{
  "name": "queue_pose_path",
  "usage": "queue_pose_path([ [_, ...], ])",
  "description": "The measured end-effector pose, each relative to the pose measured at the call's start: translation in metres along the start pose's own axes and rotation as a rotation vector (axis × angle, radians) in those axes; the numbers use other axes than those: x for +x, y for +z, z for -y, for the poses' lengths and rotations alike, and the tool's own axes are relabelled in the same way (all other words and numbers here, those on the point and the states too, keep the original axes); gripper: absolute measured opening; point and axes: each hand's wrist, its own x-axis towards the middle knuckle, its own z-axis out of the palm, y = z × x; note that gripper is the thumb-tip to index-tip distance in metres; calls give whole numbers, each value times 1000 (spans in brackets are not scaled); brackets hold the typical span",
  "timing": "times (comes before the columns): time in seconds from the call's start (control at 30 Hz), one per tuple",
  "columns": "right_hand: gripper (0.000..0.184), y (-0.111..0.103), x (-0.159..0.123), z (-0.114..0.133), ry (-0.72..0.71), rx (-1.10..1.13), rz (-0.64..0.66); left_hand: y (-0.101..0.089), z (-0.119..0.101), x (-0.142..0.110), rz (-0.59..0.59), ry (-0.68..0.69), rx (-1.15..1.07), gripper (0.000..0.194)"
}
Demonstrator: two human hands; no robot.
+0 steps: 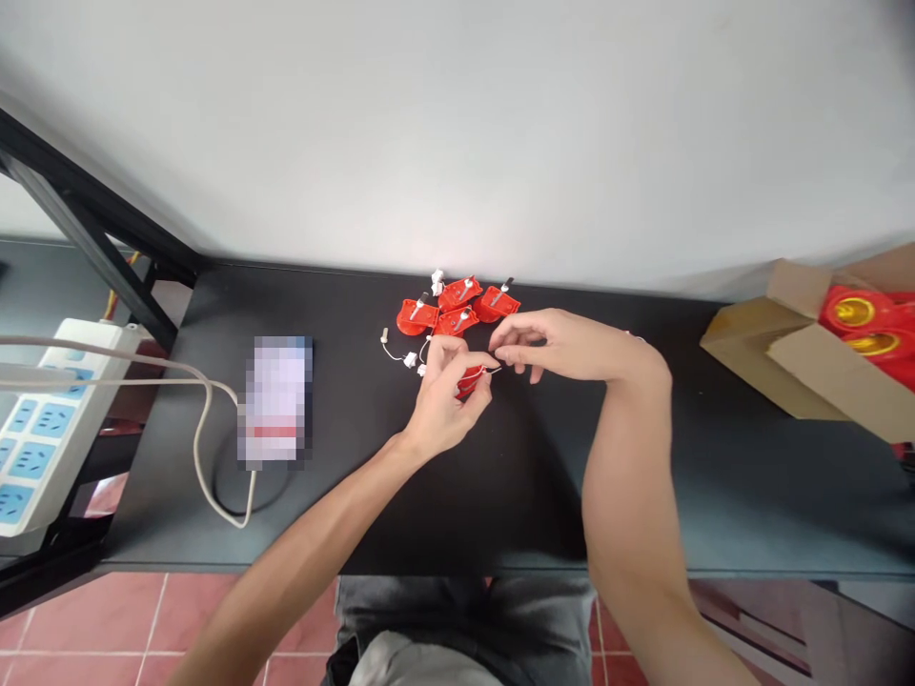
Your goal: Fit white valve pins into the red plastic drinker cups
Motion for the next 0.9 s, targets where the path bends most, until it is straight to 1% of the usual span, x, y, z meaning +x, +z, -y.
queue_pose_path([
  [0.07,26,0,1,0,10,-40,-23,0,0,0,1,16,-7,23],
  [0.13,28,1,3,-2,6,-51,-12,0,-1,1,3,29,-4,24],
  [0.3,24,3,12,-7,-54,-16,105,0,-1,2,-13,37,20,25],
  [0.4,22,2,14,-10,-74,-3,132,0,0,2,-10,15,36,24],
  [0.6,25,1,13,-13,-89,65,147,1,1,1,-14,4,41,24],
  [0.9,23,0,11,-12,-70,40,121,1,2,0,-6,-8,40,23],
])
